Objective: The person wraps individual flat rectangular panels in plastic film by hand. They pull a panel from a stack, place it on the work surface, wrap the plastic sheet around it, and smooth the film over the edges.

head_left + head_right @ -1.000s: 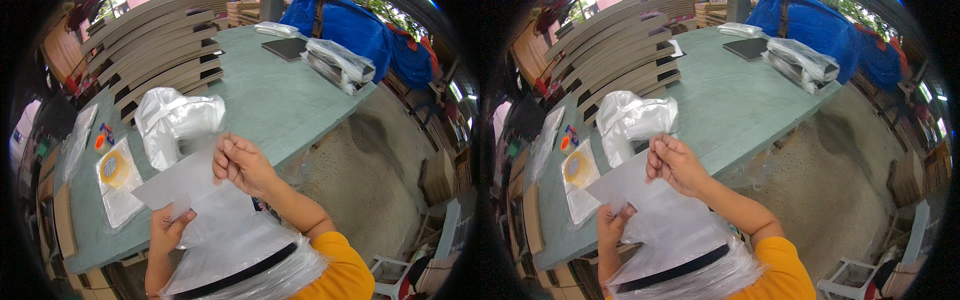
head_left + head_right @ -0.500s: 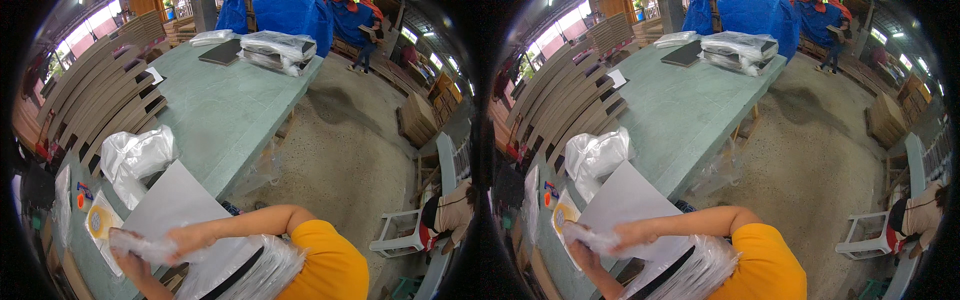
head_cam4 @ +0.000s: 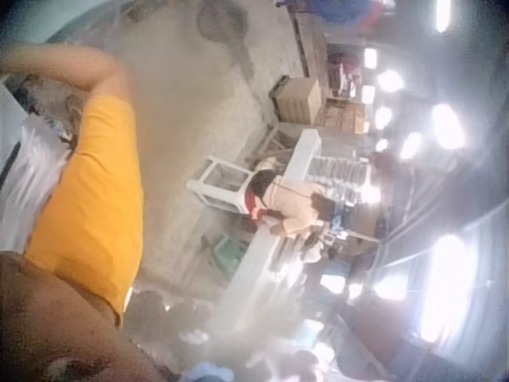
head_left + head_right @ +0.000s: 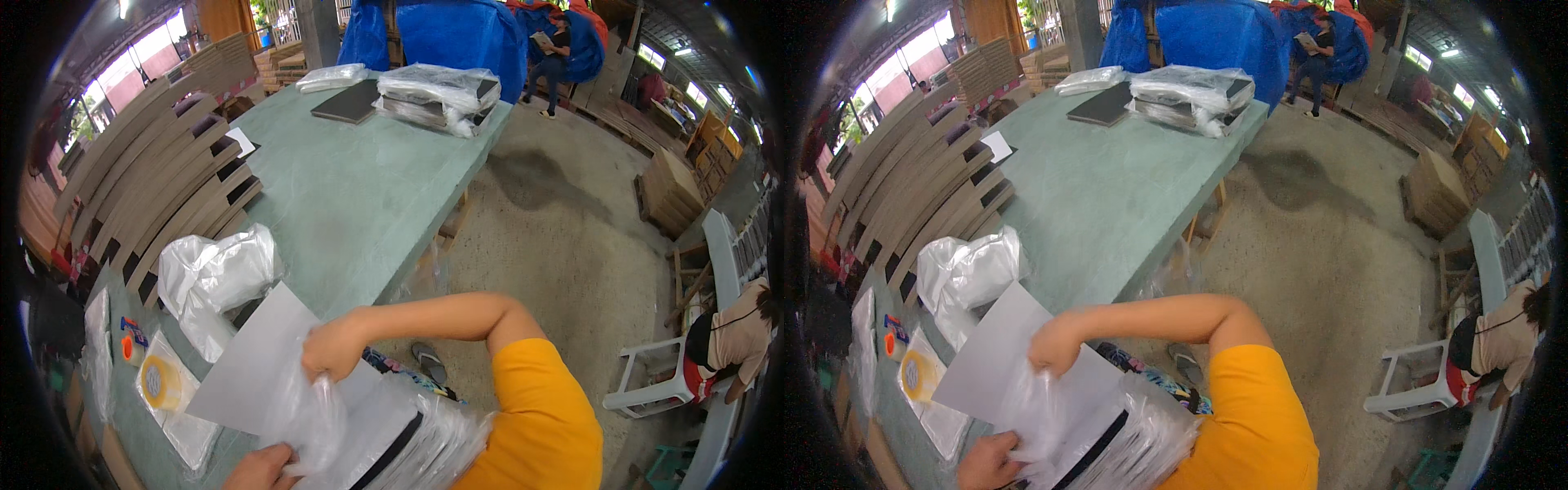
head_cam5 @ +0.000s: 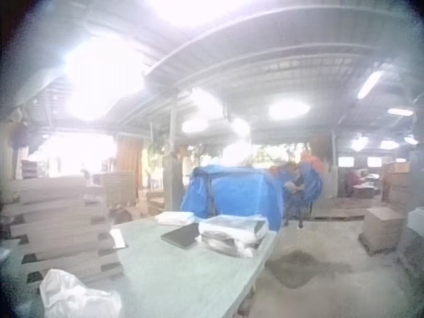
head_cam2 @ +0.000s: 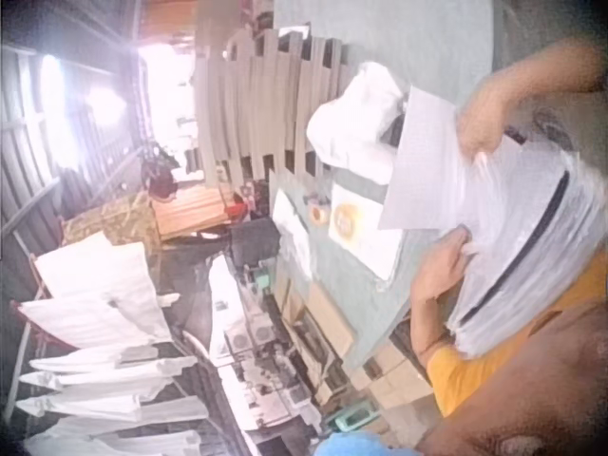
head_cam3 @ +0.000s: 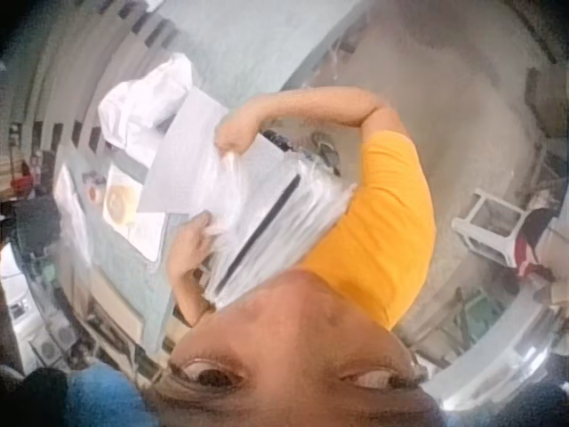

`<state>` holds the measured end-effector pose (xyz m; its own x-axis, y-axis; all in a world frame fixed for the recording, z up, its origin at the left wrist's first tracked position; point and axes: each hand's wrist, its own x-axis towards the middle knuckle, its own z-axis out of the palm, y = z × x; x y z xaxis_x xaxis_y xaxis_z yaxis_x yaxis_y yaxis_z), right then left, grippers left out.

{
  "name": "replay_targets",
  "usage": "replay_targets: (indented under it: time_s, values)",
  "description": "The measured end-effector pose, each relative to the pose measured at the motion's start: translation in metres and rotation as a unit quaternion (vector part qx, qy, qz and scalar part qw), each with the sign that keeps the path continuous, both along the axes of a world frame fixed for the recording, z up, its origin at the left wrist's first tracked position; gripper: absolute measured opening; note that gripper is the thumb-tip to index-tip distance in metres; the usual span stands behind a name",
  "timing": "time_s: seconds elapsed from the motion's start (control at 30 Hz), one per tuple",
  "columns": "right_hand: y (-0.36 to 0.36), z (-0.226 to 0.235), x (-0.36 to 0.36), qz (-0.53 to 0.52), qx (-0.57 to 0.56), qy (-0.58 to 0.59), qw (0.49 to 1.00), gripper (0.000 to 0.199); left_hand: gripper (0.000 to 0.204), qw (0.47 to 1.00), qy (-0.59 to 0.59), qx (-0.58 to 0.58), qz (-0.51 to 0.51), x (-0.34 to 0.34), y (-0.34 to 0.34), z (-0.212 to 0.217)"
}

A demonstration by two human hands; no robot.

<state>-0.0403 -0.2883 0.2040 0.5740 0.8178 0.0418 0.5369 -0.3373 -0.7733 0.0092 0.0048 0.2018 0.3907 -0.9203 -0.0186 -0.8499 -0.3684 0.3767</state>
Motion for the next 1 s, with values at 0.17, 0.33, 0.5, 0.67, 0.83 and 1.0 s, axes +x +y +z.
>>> replay_targets:
  time_s: [0.17,0.33,0.5,0.67,0.83,1.0]
  values:
    - [0.009,0.042,-0.018,0.206,0.085,0.306,0.926,0.024,0.022,0.987,-0.147,-0.053,0.043,-0.031,-0.055,0.051]
    - [-0.022,-0.033,-0.004,-0.165,-0.385,-0.182,0.89,0.015,0.025,0.979,0.091,0.164,-0.082,-0.044,-0.039,0.077]
    - [0.008,0.005,-0.021,-0.103,-0.499,-0.067,0.858,0.02,0.025,0.982,-0.116,0.127,0.073,0.009,-0.017,-0.018]
    - [-0.033,0.029,-0.003,-0.452,-0.003,-0.061,0.89,0.024,0.02,0.995,0.073,0.061,-0.014,-0.018,-0.001,-0.025]
    - [-0.005,0.022,-0.007,-0.504,0.018,-0.277,0.818,0.04,0.013,0.852,-0.103,-0.244,0.452,0.017,0.023,0.031]
    - [0.004,0.025,0.003,-0.491,-0.092,-0.449,0.741,0.053,0.046,0.851,-0.273,-0.267,0.361,0.047,0.013,0.017]
